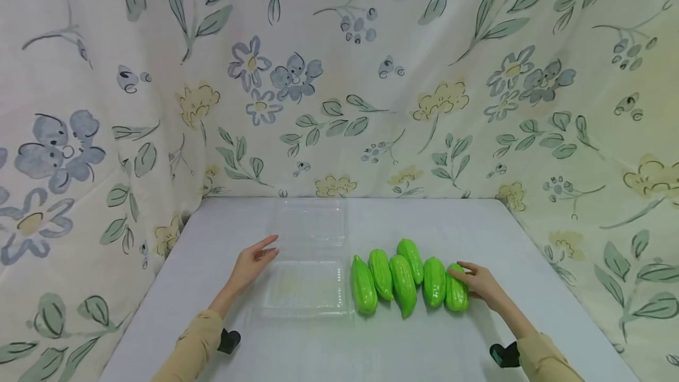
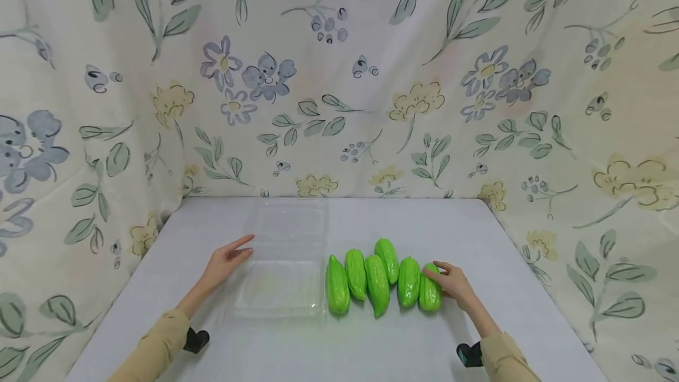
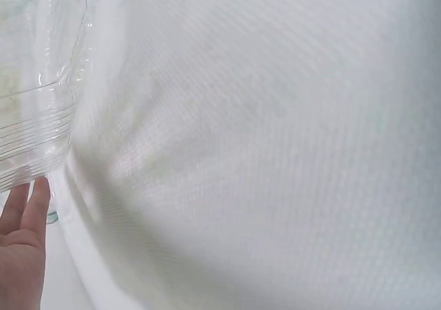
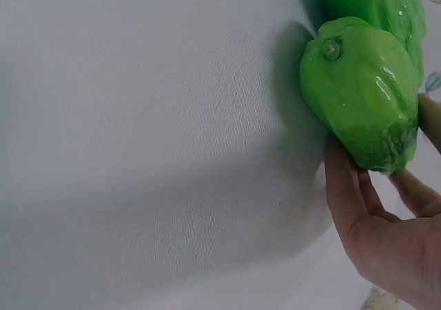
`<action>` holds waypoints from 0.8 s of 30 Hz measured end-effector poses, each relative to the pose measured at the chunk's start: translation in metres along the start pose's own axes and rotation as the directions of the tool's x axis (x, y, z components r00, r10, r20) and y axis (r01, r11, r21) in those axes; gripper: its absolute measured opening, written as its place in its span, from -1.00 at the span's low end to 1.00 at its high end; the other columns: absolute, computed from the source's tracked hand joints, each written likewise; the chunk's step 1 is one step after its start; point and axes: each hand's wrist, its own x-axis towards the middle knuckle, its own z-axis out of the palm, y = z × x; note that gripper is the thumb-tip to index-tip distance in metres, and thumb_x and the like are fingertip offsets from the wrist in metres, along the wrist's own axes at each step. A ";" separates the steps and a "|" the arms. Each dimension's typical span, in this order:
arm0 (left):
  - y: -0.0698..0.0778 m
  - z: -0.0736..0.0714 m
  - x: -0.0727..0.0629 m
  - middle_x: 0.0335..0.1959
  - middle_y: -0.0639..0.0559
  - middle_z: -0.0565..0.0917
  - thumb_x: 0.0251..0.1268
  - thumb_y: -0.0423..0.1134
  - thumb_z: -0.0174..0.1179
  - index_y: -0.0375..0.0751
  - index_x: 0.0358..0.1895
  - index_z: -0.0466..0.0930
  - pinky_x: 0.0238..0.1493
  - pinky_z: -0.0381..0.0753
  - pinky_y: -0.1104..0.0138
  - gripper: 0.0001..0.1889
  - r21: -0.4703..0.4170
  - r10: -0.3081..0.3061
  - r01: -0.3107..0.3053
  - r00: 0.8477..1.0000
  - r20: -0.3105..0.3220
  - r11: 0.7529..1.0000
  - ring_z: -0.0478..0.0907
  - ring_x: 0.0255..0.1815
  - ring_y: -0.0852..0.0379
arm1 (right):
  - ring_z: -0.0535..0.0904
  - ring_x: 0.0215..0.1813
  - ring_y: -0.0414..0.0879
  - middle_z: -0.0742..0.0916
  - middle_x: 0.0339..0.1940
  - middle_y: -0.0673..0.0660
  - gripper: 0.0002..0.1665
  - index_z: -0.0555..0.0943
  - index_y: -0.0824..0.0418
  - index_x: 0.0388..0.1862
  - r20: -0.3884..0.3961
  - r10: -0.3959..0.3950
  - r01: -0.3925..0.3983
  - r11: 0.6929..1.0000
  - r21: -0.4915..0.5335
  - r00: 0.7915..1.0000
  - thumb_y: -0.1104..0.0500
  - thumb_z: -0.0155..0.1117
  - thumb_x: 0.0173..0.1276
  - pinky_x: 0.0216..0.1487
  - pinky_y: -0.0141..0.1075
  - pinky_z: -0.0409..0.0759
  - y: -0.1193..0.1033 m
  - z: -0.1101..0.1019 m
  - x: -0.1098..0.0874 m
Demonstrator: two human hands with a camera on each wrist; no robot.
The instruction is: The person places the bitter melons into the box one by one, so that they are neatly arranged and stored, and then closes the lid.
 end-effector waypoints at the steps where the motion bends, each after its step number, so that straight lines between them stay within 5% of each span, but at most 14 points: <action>1: 0.000 0.000 0.000 0.35 -0.16 0.40 0.34 -0.13 0.16 -0.20 0.31 0.40 0.16 0.61 0.17 -0.49 0.005 0.001 -0.001 1.000 0.002 1.000 0.55 0.18 -0.11 | 0.32 0.30 0.42 0.29 0.32 0.62 -0.09 0.12 0.49 0.41 0.001 0.008 -0.008 1.000 0.003 1.000 -0.17 0.07 0.41 0.07 0.03 0.66 0.000 0.000 0.000; 4: 0.001 0.000 0.000 0.36 -0.16 0.39 0.35 -0.12 0.15 -0.20 0.32 0.39 0.19 0.58 0.05 -0.49 0.022 0.002 -0.002 1.000 0.005 1.000 0.54 0.18 -0.12 | 0.31 0.32 0.42 0.27 0.34 0.61 -0.08 0.11 0.48 0.42 0.006 0.025 -0.025 1.000 0.013 1.000 -0.19 0.06 0.41 0.08 0.03 0.65 -0.001 0.000 0.001; 15: 0.000 0.000 0.003 0.36 -0.17 0.39 0.33 -0.11 0.17 -0.19 0.30 0.42 0.14 0.62 0.10 -0.49 0.054 0.002 -0.002 1.000 -0.003 0.999 0.57 0.15 -0.12 | 0.32 0.31 0.41 0.28 0.34 0.60 -0.07 0.10 0.46 0.43 0.008 0.026 -0.026 0.999 0.043 1.000 -0.18 0.07 0.41 0.07 0.00 0.66 -0.004 -0.001 -0.002; 19: 0.019 -0.002 -0.002 0.35 -0.24 0.37 0.34 -0.23 0.16 -0.26 0.30 0.40 0.14 0.61 0.05 -0.52 0.060 -0.018 0.017 1.000 0.007 0.998 0.56 0.15 -0.17 | 0.29 0.33 0.41 0.24 0.37 0.59 -0.07 0.10 0.45 0.44 0.007 0.029 -0.030 0.998 0.058 1.000 -0.19 0.08 0.40 0.10 0.01 0.64 -0.002 -0.001 -0.001; 24: 0.009 -0.001 0.000 0.36 -0.24 0.37 0.33 -0.15 0.17 -0.24 0.30 0.40 0.14 0.62 0.09 -0.49 0.054 -0.009 0.009 1.000 0.007 0.999 0.57 0.15 -0.14 | 0.29 0.33 0.41 0.22 0.37 0.60 -0.07 0.11 0.43 0.44 -0.004 0.033 -0.032 0.997 0.067 0.999 -0.20 0.09 0.39 0.10 0.01 0.64 0.000 0.001 -0.001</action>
